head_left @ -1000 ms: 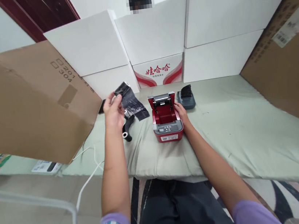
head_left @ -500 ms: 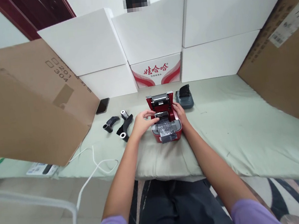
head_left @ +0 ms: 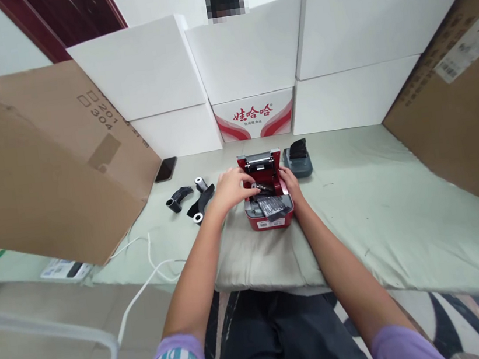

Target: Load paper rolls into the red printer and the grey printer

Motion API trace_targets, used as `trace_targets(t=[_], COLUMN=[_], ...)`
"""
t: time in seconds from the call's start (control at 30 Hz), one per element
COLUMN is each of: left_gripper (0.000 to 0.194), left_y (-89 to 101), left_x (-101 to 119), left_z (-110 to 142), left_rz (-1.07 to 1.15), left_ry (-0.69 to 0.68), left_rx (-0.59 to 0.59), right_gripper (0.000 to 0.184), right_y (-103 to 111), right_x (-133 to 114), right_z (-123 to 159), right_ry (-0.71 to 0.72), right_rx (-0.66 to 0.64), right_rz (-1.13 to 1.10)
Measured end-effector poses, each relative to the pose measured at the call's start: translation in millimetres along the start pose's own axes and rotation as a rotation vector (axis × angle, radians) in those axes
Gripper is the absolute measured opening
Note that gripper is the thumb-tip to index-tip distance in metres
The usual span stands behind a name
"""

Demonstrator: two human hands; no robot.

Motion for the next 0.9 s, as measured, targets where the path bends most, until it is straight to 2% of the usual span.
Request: trace_targets(t=[0.17,0.3,0.47,0.57,0.63,0.73,0.8,0.83,0.9], left_gripper=[0.028,0.029,0.024,0.019,0.031,0.051,0.065,0.068,0.056], left_y=[-15.9,-24.5,-19.7,-15.1,-12.6,-11.0,-10.9,-10.7,-9.4], left_x=[-14.4,-15.8,-2.0,0.7,0.5,4.8,9.2,11.1,15.0], left_z=[7.8,1.2,-7.2,1.4,14.4,40.1,56.5,62.7,70.8], left_rz=[0.202,0.074,-0.116,-0.016,0.177,0.400,0.365,0.310,0.198], left_ry=[0.069,0.073,0.082,0.078,0.020,-0.184,-0.286,-0.303,-0.301], left_rx=[0.043,0.000,-0.056,-0.011,0.006,-0.058,-0.070,-0.040,0.080], right_gripper=[0.049,0.050,0.058,0.069,0.069,0.065,0.064,0.063,0.059], right_y=[-1.9,-0.9,-1.3,-3.3,-3.6,-3.3,-3.2,-3.0,-2.4], right_x=[-1.1,2.4,2.4,-3.4,-7.3,-9.9,-8.9,-7.6,-5.4], right_z=[0.3,-0.8,-0.4,0.3,0.0,-2.7,-5.4,-6.6,-7.4], right_ry=[0.000,-0.022,-0.031,0.014,0.045,0.085,0.097,0.089,0.059], right_rx=[-0.004,0.009,-0.036,-0.118,-0.143,-0.152,-0.153,-0.146,-0.130], right_rz=[0.014,-0.016,-0.028,-0.039,-0.042,-0.030,-0.025,-0.023,-0.029])
Point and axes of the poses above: each hand's wrist, its own z-axis away from the middle knuckle, its own y-axis out of the back of the hand, x = y × z, the point moved 4 cm from there along -z, towards the middle knuckle, and after that the axes turned 4 degrees about -z, right-handed, at the moved point
